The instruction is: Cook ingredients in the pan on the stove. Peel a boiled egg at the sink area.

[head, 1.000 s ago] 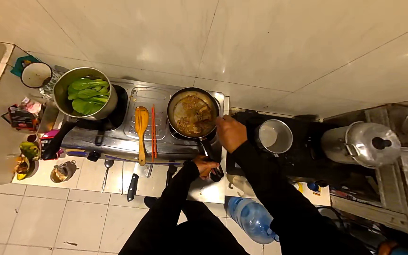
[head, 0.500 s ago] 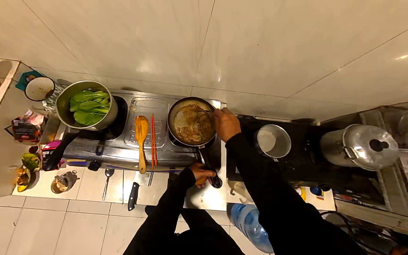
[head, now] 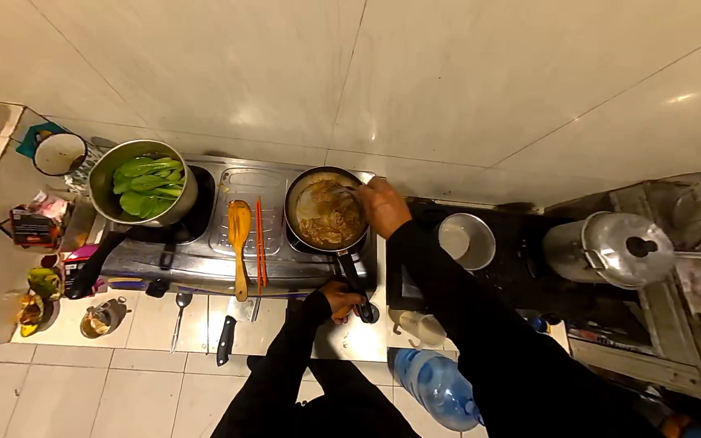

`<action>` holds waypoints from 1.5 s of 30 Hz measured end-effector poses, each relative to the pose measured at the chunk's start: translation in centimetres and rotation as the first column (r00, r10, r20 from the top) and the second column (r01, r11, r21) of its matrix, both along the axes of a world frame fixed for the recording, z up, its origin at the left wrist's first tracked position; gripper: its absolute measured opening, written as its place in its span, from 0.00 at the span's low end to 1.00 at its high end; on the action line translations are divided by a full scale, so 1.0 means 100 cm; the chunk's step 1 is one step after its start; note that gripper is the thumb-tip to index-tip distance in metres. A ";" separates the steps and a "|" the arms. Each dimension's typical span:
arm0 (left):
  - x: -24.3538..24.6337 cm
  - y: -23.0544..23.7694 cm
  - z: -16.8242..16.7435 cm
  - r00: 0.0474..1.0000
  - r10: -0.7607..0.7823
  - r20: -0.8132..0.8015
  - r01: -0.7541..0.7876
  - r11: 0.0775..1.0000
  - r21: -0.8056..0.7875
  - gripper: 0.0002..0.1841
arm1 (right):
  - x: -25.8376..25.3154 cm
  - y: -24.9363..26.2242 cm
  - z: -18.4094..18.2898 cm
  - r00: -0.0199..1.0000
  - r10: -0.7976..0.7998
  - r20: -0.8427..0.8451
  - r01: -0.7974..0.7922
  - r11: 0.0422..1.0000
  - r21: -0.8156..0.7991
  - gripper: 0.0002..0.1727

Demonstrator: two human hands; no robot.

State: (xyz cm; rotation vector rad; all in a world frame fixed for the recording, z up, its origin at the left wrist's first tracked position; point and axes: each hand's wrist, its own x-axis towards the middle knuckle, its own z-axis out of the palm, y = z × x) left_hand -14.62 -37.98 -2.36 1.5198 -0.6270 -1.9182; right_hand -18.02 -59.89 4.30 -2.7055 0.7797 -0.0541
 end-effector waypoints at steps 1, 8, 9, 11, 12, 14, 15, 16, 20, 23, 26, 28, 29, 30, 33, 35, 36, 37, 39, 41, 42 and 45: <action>-0.001 0.000 -0.001 1.000 -0.001 -0.005 0.001 1.000 -0.008 0.15 | 0.002 0.003 -0.005 1.000 0.028 -0.013 -0.028 1.000 -0.005 0.17; 0.002 0.003 0.000 1.000 -0.015 -0.005 0.015 1.000 -0.006 0.14 | -0.006 -0.010 0.017 0.988 -0.090 -0.129 0.088 0.996 -0.020 0.15; 0.002 0.003 -0.001 1.000 -0.015 -0.010 0.015 1.000 -0.009 0.14 | -0.001 -0.011 0.015 0.990 -0.095 -0.103 0.094 0.995 -0.015 0.15; 0.001 0.002 -0.003 1.000 -0.011 -0.016 0.011 1.000 -0.016 0.14 | 0.013 -0.016 0.005 0.995 -0.072 -0.068 0.071 0.997 -0.023 0.15; 0.002 0.002 -0.003 1.000 -0.014 -0.014 0.014 1.000 -0.013 0.13 | 0.015 -0.017 0.001 0.994 -0.063 -0.092 0.061 0.998 -0.022 0.17; 0.005 0.004 -0.002 1.000 -0.022 -0.008 0.022 1.000 -0.007 0.13 | 0.012 -0.016 0.004 0.982 -0.084 -0.170 0.085 0.996 -0.004 0.19; 0.006 0.005 -0.002 1.000 -0.025 -0.007 0.025 1.000 -0.008 0.13 | 0.006 -0.015 0.009 0.976 -0.104 -0.191 0.106 0.994 -0.003 0.18; 0.007 0.006 -0.002 0.999 -0.031 -0.007 0.031 0.999 -0.008 0.13 | -0.003 -0.015 0.014 0.975 -0.122 -0.186 0.124 0.992 -0.001 0.17; 0.018 0.003 0.001 0.996 -0.079 0.027 0.079 0.997 -0.002 0.16 | -0.044 -0.011 0.023 0.961 -0.276 0.005 0.276 0.959 0.058 0.14; 0.021 0.000 0.004 0.992 -0.114 0.050 0.114 0.994 0.008 0.17 | -0.090 -0.006 0.007 0.876 -0.471 0.107 0.443 0.872 0.208 0.14; 0.021 -0.001 0.006 0.988 -0.139 0.061 0.138 0.990 0.017 0.17 | -0.134 0.006 -0.038 0.720 -0.692 0.061 0.628 0.685 0.369 0.16; 0.023 -0.005 0.011 0.985 -0.157 0.069 0.155 0.987 0.040 0.17 | -0.153 0.017 -0.080 0.648 -0.761 -0.025 0.684 0.567 0.460 0.17; 0.023 -0.007 0.013 0.986 -0.153 0.074 0.150 0.988 0.049 0.16 | -0.157 0.024 -0.099 0.624 -0.778 -0.073 0.698 0.512 0.500 0.17; 0.024 -0.009 0.014 0.987 -0.141 0.076 0.137 0.989 0.050 0.16 | -0.158 0.032 -0.115 0.600 -0.792 -0.113 0.709 0.462 0.533 0.17; 0.027 -0.012 0.014 0.987 -0.132 0.096 0.129 0.991 0.043 0.15 | -0.153 0.045 -0.151 0.568 -0.800 -0.196 0.733 0.383 0.562 0.17; 0.026 -0.011 0.013 0.985 -0.133 0.107 0.130 0.991 0.033 0.15 | -0.149 0.050 -0.167 0.575 -0.792 -0.204 0.733 0.389 0.558 0.18; 0.026 -0.009 0.014 0.986 -0.125 0.111 0.122 0.992 0.031 0.15 | -0.148 0.052 -0.172 0.583 -0.785 -0.208 0.732 0.397 0.554 0.18; 0.025 -0.007 0.014 0.987 -0.114 0.114 0.112 0.993 0.027 0.15 | -0.146 0.054 -0.177 0.593 -0.775 -0.216 0.735 0.412 0.538 0.19; 0.025 -0.003 0.013 0.990 -0.087 0.112 0.086 0.996 0.011 0.16 | -0.142 0.057 -0.181 0.612 -0.750 -0.250 0.748 0.447 0.491 0.20; 0.024 0.000 0.011 0.992 -0.066 0.105 0.066 0.998 0.004 0.18 | -0.139 0.058 -0.180 0.645 -0.710 -0.282 0.747 0.507 0.430 0.20; 0.023 0.001 0.010 0.993 -0.060 0.102 0.060 0.998 0.005 0.19 | -0.141 0.059 -0.180 0.662 -0.692 -0.288 0.740 0.541 0.400 0.20; 0.019 0.002 0.007 0.993 -0.040 0.109 0.038 0.999 0.020 0.22 | -0.144 0.062 -0.179 0.706 -0.646 -0.290 0.706 0.611 0.358 0.22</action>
